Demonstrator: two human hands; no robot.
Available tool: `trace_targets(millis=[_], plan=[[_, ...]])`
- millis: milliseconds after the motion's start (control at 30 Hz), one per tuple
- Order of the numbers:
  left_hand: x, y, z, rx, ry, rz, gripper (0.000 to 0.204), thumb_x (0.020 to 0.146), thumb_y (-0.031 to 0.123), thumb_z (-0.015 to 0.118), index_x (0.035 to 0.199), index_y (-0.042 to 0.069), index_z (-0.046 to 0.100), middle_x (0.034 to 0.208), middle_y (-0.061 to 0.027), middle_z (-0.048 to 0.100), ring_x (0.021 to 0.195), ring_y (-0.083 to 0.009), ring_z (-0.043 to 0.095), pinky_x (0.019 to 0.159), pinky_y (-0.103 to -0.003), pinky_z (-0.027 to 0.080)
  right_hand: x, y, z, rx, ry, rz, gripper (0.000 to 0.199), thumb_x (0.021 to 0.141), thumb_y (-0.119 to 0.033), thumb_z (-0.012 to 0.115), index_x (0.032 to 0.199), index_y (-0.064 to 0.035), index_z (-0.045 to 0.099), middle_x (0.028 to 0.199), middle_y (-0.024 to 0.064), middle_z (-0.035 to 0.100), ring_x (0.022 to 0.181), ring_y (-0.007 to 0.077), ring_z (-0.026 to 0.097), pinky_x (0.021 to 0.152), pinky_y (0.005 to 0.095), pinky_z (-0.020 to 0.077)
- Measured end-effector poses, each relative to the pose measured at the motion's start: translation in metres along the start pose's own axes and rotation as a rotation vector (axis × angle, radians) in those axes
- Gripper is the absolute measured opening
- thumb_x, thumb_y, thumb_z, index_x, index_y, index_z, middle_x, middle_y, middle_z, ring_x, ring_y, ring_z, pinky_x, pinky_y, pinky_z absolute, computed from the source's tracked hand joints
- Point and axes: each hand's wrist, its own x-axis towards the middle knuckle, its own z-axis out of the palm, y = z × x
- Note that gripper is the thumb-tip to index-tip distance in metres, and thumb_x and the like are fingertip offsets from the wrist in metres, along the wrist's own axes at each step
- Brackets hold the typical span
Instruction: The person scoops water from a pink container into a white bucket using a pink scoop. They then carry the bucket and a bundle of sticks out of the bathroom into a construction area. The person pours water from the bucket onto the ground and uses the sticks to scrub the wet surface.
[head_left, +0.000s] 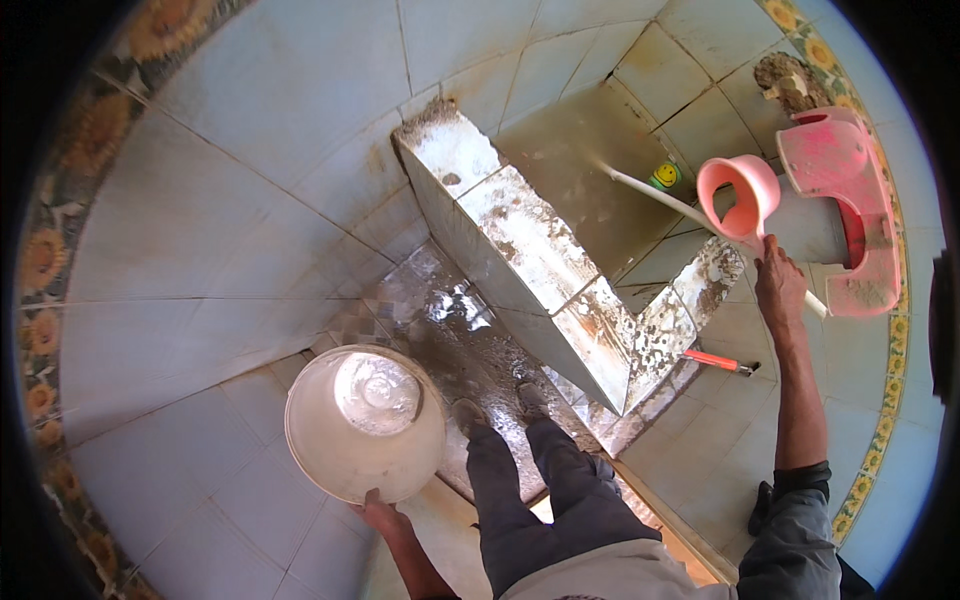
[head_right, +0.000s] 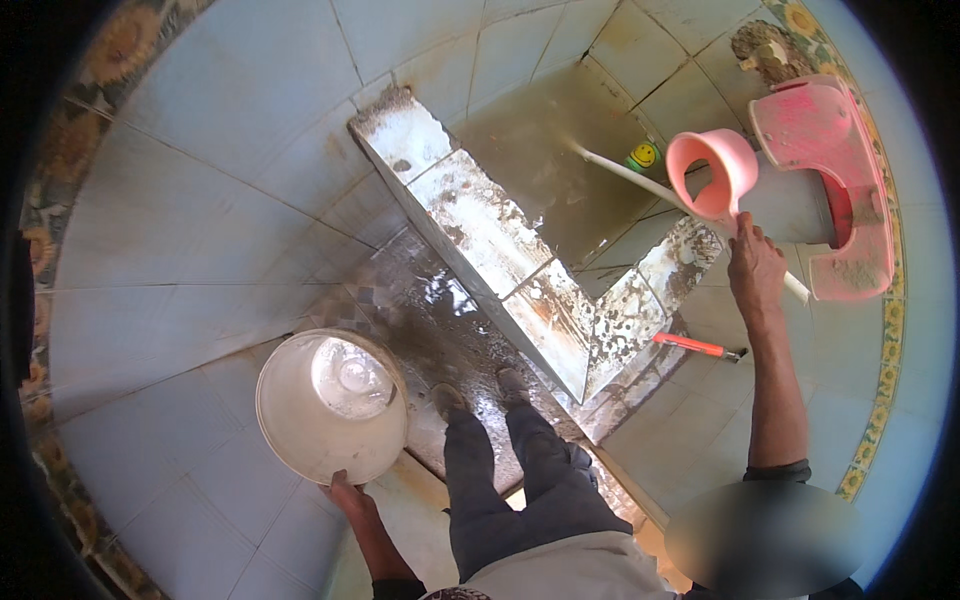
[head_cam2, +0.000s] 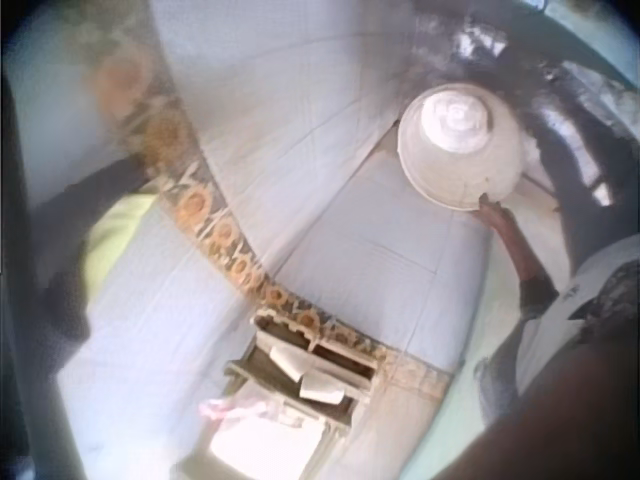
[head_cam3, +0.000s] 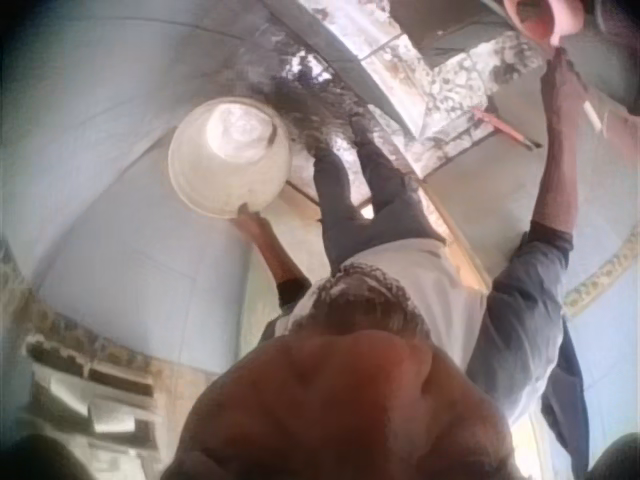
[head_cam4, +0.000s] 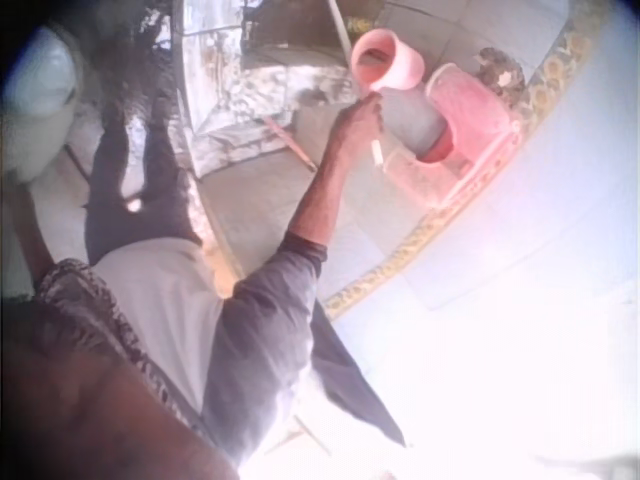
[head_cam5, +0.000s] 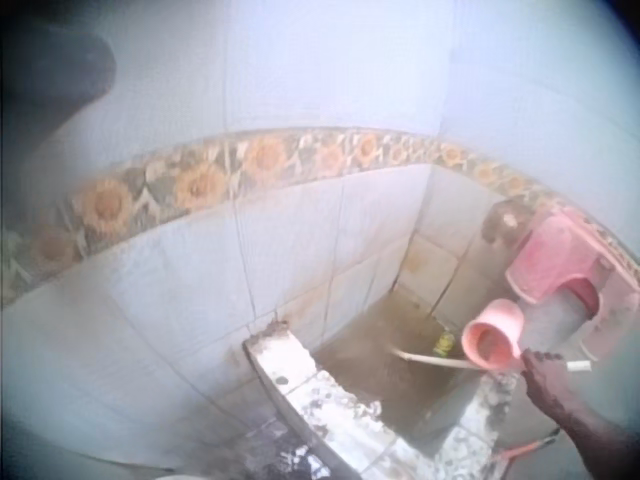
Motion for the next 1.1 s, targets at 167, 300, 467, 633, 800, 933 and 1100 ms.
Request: trace_targets(millis=[167, 300, 467, 633, 800, 933, 1100], plan=[[-0.09, 0.097, 0.016, -0.102, -0.101, 0.033, 0.073, 0.073, -0.005, 0.05, 0.143, 0.003, 0.029, 0.136, -0.0191, 0.043, 0.119, -0.0333, 0.05, 0.098, -0.047, 0.045, -0.003, 0.012, 0.011, -0.035, 0.085, 0.022, 0.02, 0.088, -0.011, 0.05, 0.108, -0.0112, 0.05, 0.091, 0.0062, 0.061, 0.086, 0.026, 0.061, 0.075, 0.0419, 0.0431], [-0.137, 0.143, 0.025, -0.095, -0.229, 0.114, 0.07, 0.069, -0.001, 0.053, 0.136, 0.002, 0.036, 0.128, -0.0159, 0.048, 0.113, -0.0323, 0.054, 0.094, -0.047, 0.049, 0.002, 0.021, 0.01, -0.092, 0.206, -0.027, 0.017, 0.086, -0.011, 0.051, 0.103, -0.012, 0.051, 0.089, 0.0038, 0.06, 0.088, 0.0239, 0.059, 0.077, 0.0404, 0.0417], [-0.184, 0.179, 0.036, -0.06, -0.29, 0.194, 0.066, 0.069, -0.004, 0.051, 0.134, 0.0, 0.04, 0.124, -0.0157, 0.05, 0.108, -0.0299, 0.056, 0.093, -0.043, 0.05, 0.012, 0.037, 0.021, 0.032, 0.139, -0.057, 0.017, 0.081, -0.008, 0.055, 0.098, -0.0098, 0.05, 0.074, 0.0094, 0.063, 0.068, 0.0261, 0.065, 0.057, 0.0395, 0.0495], [-0.222, 0.192, 0.038, -0.067, -0.349, 0.232, 0.063, 0.07, -0.006, 0.05, 0.132, -0.002, 0.042, 0.123, -0.0164, 0.052, 0.111, -0.0295, 0.054, 0.093, -0.04, 0.047, 0.017, 0.046, 0.013, 0.22, 0.138, -0.152, 0.009, 0.083, -0.006, 0.052, 0.091, -0.0059, 0.05, 0.07, 0.0124, 0.064, 0.062, 0.0288, 0.066, 0.056, 0.0423, 0.0511], [-0.243, 0.194, 0.041, -0.084, -0.385, 0.218, 0.06, 0.07, -0.006, 0.05, 0.129, -0.002, 0.044, 0.122, -0.0151, 0.053, 0.108, -0.028, 0.055, 0.091, -0.039, 0.048, 0.008, 0.049, 0.015, 0.203, 0.165, -0.106, 0.01, 0.086, -0.009, 0.051, 0.096, -0.0079, 0.051, 0.071, 0.0123, 0.064, 0.064, 0.0283, 0.066, 0.055, 0.0398, 0.0502], [-0.255, 0.201, 0.062, -0.059, -0.412, 0.309, 0.055, 0.069, -0.003, 0.051, 0.124, -0.003, 0.047, 0.114, -0.0135, 0.054, 0.099, -0.0252, 0.057, 0.083, -0.037, 0.051, 0.016, 0.053, 0.023, 0.085, 0.154, -0.009, 0.012, 0.084, -0.01, 0.054, 0.096, -0.0091, 0.052, 0.073, 0.009, 0.063, 0.065, 0.0268, 0.065, 0.057, 0.0406, 0.0498], [-0.284, 0.238, 0.088, 0.173, -0.411, 0.534, 0.046, 0.071, -0.002, 0.051, 0.116, -0.004, 0.05, 0.106, -0.0123, 0.057, 0.094, -0.0212, 0.058, 0.075, -0.031, 0.05, 0.005, 0.043, 0.017, 0.095, 0.036, 0.002, 0.014, 0.082, -0.011, 0.056, 0.097, -0.0095, 0.054, 0.088, 0.0096, 0.064, 0.084, 0.027, 0.063, 0.074, 0.0465, 0.0478]])
